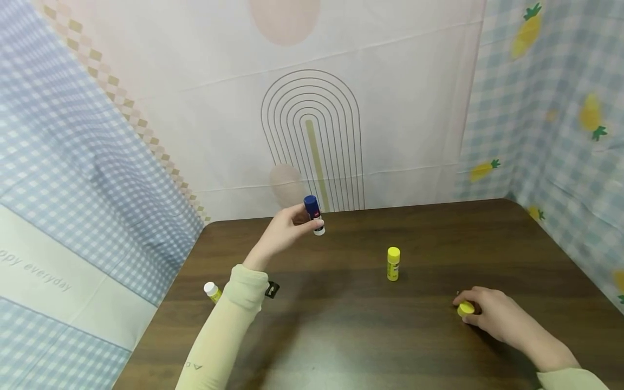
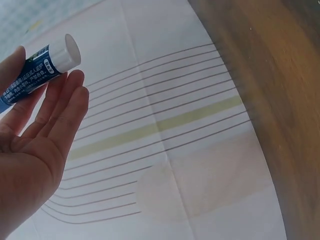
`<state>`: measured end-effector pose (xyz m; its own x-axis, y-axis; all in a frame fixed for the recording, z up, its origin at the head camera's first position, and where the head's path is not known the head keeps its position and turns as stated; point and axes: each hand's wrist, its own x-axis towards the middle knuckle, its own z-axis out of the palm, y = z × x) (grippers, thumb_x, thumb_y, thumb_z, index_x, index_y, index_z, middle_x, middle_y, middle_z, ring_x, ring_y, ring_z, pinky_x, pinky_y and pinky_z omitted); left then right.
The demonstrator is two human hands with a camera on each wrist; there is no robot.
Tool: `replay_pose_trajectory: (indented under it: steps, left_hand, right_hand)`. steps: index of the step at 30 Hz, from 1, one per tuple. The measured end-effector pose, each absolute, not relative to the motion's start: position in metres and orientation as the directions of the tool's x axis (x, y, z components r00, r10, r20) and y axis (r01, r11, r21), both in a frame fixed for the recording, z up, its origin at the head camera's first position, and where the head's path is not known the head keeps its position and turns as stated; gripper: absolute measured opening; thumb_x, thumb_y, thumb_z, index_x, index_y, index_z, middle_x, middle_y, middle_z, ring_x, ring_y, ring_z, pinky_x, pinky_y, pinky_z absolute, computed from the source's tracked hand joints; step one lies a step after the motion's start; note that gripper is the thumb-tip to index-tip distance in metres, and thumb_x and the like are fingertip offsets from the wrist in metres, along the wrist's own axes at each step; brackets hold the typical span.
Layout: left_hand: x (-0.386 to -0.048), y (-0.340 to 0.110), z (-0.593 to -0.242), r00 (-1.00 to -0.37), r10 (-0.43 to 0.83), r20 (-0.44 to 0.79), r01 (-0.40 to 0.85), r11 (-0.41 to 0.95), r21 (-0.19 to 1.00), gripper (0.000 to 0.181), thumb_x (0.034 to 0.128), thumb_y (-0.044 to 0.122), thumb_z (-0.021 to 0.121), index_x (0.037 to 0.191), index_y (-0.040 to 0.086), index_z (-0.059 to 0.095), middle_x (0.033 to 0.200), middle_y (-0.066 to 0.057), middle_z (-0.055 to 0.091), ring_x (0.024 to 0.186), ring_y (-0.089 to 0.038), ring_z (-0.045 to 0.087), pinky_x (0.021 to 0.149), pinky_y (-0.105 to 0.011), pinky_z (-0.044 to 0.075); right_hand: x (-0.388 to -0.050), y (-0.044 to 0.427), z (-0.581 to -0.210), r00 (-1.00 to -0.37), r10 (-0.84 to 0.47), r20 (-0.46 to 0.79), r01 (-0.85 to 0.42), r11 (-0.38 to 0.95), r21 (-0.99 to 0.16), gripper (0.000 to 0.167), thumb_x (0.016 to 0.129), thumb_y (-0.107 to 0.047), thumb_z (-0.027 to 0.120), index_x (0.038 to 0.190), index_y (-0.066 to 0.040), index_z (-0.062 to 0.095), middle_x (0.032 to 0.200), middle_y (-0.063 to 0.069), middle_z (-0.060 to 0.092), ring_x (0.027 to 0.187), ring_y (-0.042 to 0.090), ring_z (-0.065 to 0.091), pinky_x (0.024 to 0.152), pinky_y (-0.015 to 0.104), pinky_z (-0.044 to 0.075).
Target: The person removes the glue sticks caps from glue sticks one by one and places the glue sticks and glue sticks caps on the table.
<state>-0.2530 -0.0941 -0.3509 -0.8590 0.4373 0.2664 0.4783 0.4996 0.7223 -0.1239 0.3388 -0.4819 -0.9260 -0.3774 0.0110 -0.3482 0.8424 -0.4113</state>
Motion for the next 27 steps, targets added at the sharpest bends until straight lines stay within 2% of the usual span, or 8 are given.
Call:
replay_pose_trajectory:
  steps: [20, 23, 27]
  left_hand:
    - [-0.241, -0.113, -0.350, -0.854, 0.440, 0.280, 0.495, 0.517, 0.698, 0.021, 0.0934, 0.037, 0.073, 0.103, 0.018, 0.068, 0.094, 0.005, 0.072, 0.088, -0.010, 0.067, 0.078, -0.030, 0.055]
    - [-0.239, -0.114, -0.348, -0.846, 0.432, 0.311, 0.521, 0.550, 0.653, 0.021, 0.0934, 0.036, 0.073, 0.100, 0.018, 0.066, 0.089, 0.006, 0.069, 0.083, -0.011, 0.064, 0.074, -0.029, 0.053]
    - [-0.233, -0.115, -0.344, -0.836, 0.406, 0.368, 0.547, 0.657, 0.519, 0.023, 0.0925, 0.036, 0.074, 0.097, 0.017, 0.063, 0.083, 0.001, 0.059, 0.077, -0.014, 0.054, 0.069, -0.029, 0.045]
  right_hand:
    - [-0.126, 0.337, -0.481, -0.927, -0.375, -0.008, -0.340, 0.849, -0.404, 0.028, 0.081, -0.011, 0.083, 0.107, -0.009, 0.073, 0.092, -0.006, 0.064, 0.073, -0.002, 0.052, 0.061, 0.027, 0.047]
    - [-0.127, 0.337, -0.480, -0.929, -0.370, -0.024, -0.329, 0.853, -0.406, 0.028, 0.082, -0.011, 0.082, 0.108, -0.009, 0.073, 0.094, -0.005, 0.064, 0.074, -0.001, 0.053, 0.061, 0.028, 0.048]
    - [-0.126, 0.336, -0.481, -0.929, -0.370, -0.024, -0.329, 0.854, -0.402, 0.028, 0.082, -0.012, 0.082, 0.109, -0.008, 0.073, 0.094, -0.005, 0.065, 0.075, 0.001, 0.055, 0.062, 0.028, 0.048]
